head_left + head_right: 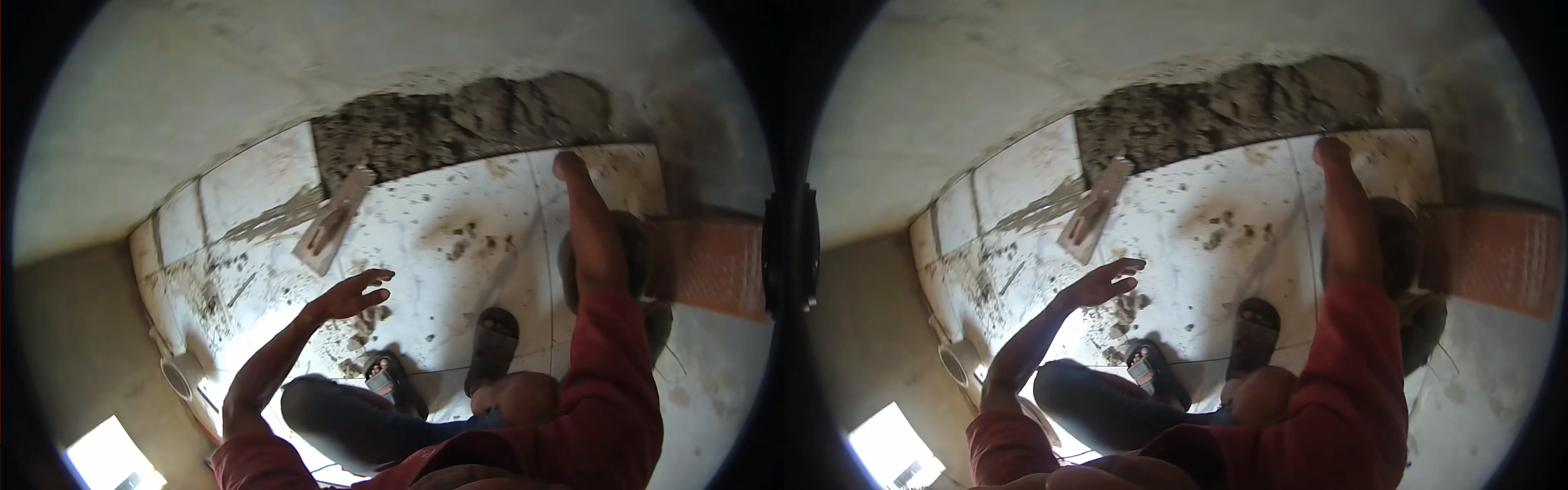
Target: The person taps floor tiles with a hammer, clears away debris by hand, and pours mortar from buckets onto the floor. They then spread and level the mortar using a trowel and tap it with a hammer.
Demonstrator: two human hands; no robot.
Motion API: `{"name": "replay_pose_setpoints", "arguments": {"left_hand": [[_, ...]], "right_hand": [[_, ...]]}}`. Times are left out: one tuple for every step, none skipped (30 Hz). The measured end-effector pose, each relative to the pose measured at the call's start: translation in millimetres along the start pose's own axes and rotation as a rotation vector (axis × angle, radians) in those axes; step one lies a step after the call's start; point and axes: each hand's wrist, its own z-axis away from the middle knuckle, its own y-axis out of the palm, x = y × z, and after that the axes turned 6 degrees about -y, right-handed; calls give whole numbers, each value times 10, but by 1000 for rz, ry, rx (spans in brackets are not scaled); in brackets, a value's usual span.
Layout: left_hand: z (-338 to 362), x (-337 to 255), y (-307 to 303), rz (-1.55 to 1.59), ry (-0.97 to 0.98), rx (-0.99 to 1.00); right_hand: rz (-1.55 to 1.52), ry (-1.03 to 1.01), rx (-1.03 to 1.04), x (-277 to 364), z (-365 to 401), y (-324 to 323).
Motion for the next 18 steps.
{"name": "replay_pose_setpoints", "arguments": {"left_hand": [[99,181,33,66,-2,-54],[151,414,105,141,17,-103],[195,576,201,168,44,-203],[236,736,330,202,62,-299],[246,931,472,209,77,-390],[249,1113,620,241,84,-435],[342,1054,696,238,60,-513],[420,993,766,237,35,-592],[420,1088,851,267,75,-656],[437,1199,954,295,111,-715],[520,1232,1028,406,39,-706],[559,1292,1130,387,79,-812],[603,1321,1184,441,71,-799],[648,1342,1236,494,64,-786],[750,1389,1337,521,73,-809],[854,1422,1429,533,86,-842],[893,1488,1605,653,5,-877],[1023,1485,1686,704,-22,-884]], "right_hand": [[-10,-55,-21,200,179,-58],[-14,-107,-37,378,373,-78],[-14,-172,-76,542,354,57],[43,-305,-77,709,338,240],[46,-412,-17,936,416,366],[120,-512,-38,1240,798,292],[165,-624,-103,1472,1061,366],[223,-737,96,1696,1352,269],[212,-823,-15,1810,1482,459],[195,-911,-117,1912,1609,653],[151,-900,-65,2022,1777,623],[112,-883,-12,2107,1949,475],[130,-904,-7,2109,2024,401],[150,-897,2,2089,2054,326],[178,-912,11,2150,2089,238],[194,-916,-29,2129,2106,154],[140,-882,-58,2210,2228,-98],[8,-822,-69,2192,2103,-114]]}}
